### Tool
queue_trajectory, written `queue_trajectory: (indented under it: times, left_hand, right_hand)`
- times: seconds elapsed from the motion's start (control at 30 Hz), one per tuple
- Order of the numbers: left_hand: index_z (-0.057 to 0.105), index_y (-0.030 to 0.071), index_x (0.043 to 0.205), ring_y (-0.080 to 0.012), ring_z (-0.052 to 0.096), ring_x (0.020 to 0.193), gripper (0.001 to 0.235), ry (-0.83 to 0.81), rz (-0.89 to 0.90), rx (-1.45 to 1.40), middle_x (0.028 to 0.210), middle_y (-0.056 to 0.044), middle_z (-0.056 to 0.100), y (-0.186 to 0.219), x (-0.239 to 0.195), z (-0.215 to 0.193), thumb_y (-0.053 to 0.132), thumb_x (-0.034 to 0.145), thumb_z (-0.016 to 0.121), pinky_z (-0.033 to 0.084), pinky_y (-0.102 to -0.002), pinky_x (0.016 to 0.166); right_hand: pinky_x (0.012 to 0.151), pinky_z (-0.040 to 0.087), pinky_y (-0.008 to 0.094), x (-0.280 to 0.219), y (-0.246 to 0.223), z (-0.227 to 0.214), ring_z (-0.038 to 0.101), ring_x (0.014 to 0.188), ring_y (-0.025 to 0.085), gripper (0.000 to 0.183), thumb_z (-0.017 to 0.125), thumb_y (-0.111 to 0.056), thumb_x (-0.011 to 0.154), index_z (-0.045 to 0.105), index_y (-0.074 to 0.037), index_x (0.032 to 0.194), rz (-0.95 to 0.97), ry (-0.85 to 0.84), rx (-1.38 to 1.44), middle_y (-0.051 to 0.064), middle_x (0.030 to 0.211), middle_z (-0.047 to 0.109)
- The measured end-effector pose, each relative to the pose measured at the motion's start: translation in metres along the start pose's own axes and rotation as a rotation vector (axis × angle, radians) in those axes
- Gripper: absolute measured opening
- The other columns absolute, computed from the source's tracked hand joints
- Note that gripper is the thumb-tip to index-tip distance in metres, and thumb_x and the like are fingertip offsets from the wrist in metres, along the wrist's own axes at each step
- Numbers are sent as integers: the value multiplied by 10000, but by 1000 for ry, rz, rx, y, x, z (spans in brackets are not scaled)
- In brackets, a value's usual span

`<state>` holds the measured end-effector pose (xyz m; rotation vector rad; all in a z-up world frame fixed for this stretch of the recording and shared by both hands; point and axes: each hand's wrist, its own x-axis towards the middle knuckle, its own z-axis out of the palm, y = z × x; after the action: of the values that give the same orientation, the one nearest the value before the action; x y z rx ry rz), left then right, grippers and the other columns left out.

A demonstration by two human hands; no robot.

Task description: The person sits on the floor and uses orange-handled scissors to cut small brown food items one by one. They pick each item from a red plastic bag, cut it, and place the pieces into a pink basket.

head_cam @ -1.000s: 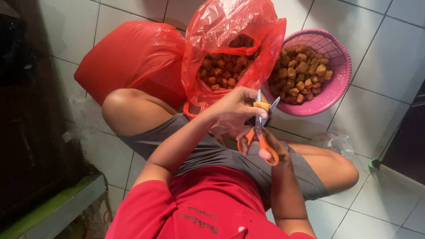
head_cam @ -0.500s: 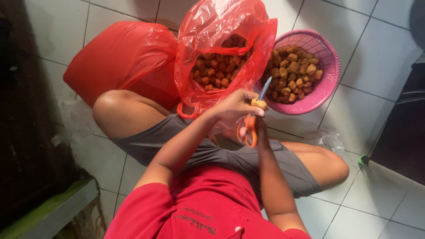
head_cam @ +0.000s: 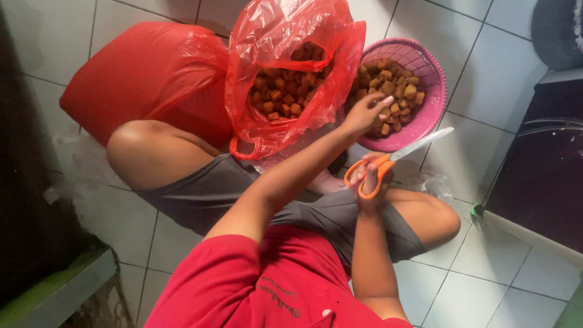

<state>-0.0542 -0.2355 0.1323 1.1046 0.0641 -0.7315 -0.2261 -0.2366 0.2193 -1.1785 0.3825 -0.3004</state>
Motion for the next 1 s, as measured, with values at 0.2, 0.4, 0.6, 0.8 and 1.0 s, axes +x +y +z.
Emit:
queue_trajectory:
  times: [0.2, 0.4, 0.6, 0.8, 1.0]
  left_hand:
    - [553, 25, 1338, -142, 562, 851, 462, -209, 116, 43, 1221, -75, 587, 19, -110, -3, 395, 1075, 468, 433, -285, 639]
    - [646, 38, 1222, -135, 608, 897, 323, -35, 138, 202, 1100, -77, 619, 46, -137, -28, 335, 1116, 574, 522, -300, 776]
    - [629, 80, 1269, -133, 635, 1024, 311, 7, -70, -485, 1095, -27, 672, 114, -132, -58, 304, 1053, 620, 523, -289, 867]
    - [601, 82, 1358, -154, 629, 1175, 407, -62, -45, -613, 1319, -69, 665, 177, -159, -50, 366, 1067, 584, 529, -372, 987]
    - [595, 75, 1323, -167, 633, 1218, 395, -114, -64, -573, 1314, -71, 692, 171, -171, -43, 390, 1089, 555, 484, -351, 1020]
  right_hand:
    - [600, 463, 229, 21, 11, -9, 556, 676, 72, 223, 693, -197, 1033, 594, 2, 1057, -84, 100, -238, -1, 841, 594]
    - [547, 462, 230, 31, -17, 19, 571, 599, 92, 202, 686, -176, 1045, 634, 19, 1059, -113, 16, -444, 22, 767, 605]
    - [619, 518, 312, 24, -68, 40, 635, 671, 170, 709, 796, -548, 856, 609, 37, 1212, 365, -605, 55, 64, 753, 646]
    - [764, 515, 355, 19, -72, 57, 646, 813, 208, 1013, 763, -769, 763, 554, 59, 1307, 491, -995, 86, 72, 877, 649]
    - [768, 505, 361, 13, -81, 61, 638, 810, 218, 999, 689, -804, 804, 588, 72, 1274, 489, -905, 60, 79, 856, 650]
